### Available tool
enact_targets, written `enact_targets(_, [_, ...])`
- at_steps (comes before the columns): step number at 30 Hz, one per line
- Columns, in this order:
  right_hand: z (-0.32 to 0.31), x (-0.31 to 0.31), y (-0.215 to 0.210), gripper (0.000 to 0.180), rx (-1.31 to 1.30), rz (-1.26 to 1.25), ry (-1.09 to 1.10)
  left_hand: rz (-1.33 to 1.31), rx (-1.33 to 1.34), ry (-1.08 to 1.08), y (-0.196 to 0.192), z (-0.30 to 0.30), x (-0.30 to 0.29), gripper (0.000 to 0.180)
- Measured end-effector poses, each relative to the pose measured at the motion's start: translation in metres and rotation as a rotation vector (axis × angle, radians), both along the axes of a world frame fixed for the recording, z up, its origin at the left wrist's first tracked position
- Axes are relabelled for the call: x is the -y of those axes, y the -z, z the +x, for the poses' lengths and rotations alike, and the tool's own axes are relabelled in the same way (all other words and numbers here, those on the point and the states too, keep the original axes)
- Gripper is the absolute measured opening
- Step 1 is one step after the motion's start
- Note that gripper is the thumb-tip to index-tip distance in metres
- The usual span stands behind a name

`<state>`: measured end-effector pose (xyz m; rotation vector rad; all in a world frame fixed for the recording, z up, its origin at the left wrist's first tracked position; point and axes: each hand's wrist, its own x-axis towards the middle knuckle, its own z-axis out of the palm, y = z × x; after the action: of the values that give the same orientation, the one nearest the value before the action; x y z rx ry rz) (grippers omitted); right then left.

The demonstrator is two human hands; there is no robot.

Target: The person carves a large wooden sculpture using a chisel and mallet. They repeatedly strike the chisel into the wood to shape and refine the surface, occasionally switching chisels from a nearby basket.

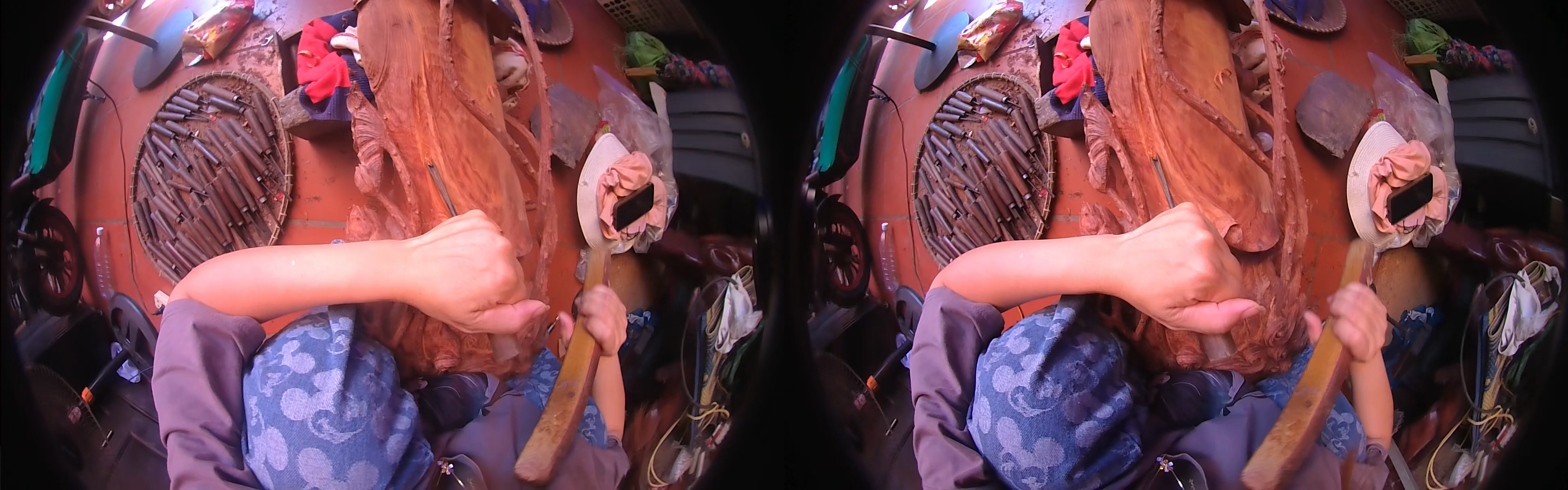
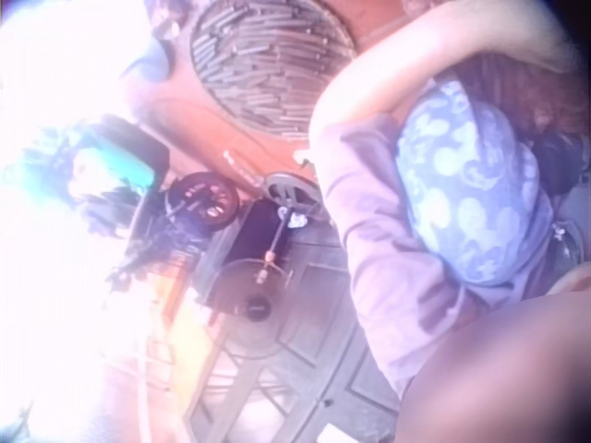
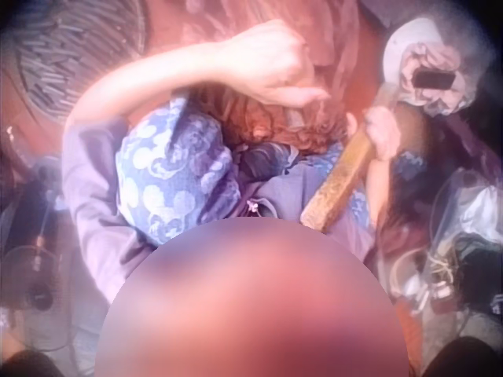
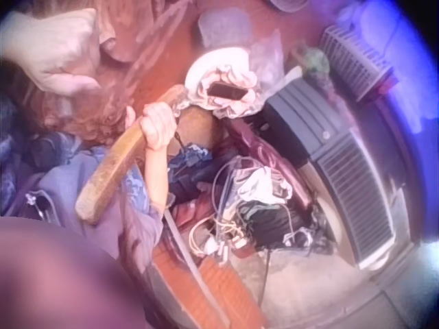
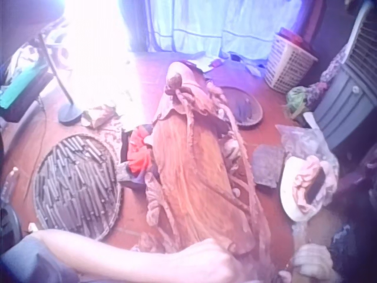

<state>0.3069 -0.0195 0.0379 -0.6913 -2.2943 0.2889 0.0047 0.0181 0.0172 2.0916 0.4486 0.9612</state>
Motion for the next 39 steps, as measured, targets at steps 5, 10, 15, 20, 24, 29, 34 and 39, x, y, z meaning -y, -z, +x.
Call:
enact_targets(5, [0.006, -0.006, -0.012, 0.041, 0.295, -0.02, 0.095, -0.005, 0.0, 0.003, 0.001, 0.0, -0.001, 0.049])
enact_targets(10, [-0.002, -0.005, -0.005, 0.041, 0.288, 0.0, 0.128, 0.001, 0.001, -0.002, 0.001, -0.004, -0.001, 0.049])
enact_targets(15, [0.001, -0.003, -0.006, 0.037, 0.063, 0.0, -0.04, 0.0, -0.01, 0.024, 0.0, -0.003, -0.005, 0.049])
enact_targets(20, [0.0, -0.008, -0.015, 0.041, 0.426, -0.026, 0.201, 0.015, -0.03, 0.008, 0.001, -0.006, -0.004, 0.05])
enact_targets(24, [-0.002, -0.003, -0.003, 0.037, 0.041, 0.012, -0.006, 0.011, -0.019, 0.024, 0.002, -0.007, -0.005, 0.049])
enact_targets(29, [0.002, -0.004, -0.013, 0.04, 0.313, -0.036, 0.126, 0.005, -0.021, 0.018, 0.001, -0.009, -0.006, 0.049])
enact_targets(34, [-0.002, -0.004, -0.01, 0.039, 0.328, -0.002, 0.144, 0.012, 0.006, 0.036, 0.002, -0.011, -0.008, 0.049])
enact_targets(39, [-0.006, 0.001, -0.015, 0.037, 0.105, -0.022, -0.025, 0.022, -0.026, 0.047, 0.001, -0.012, -0.012, 0.048])
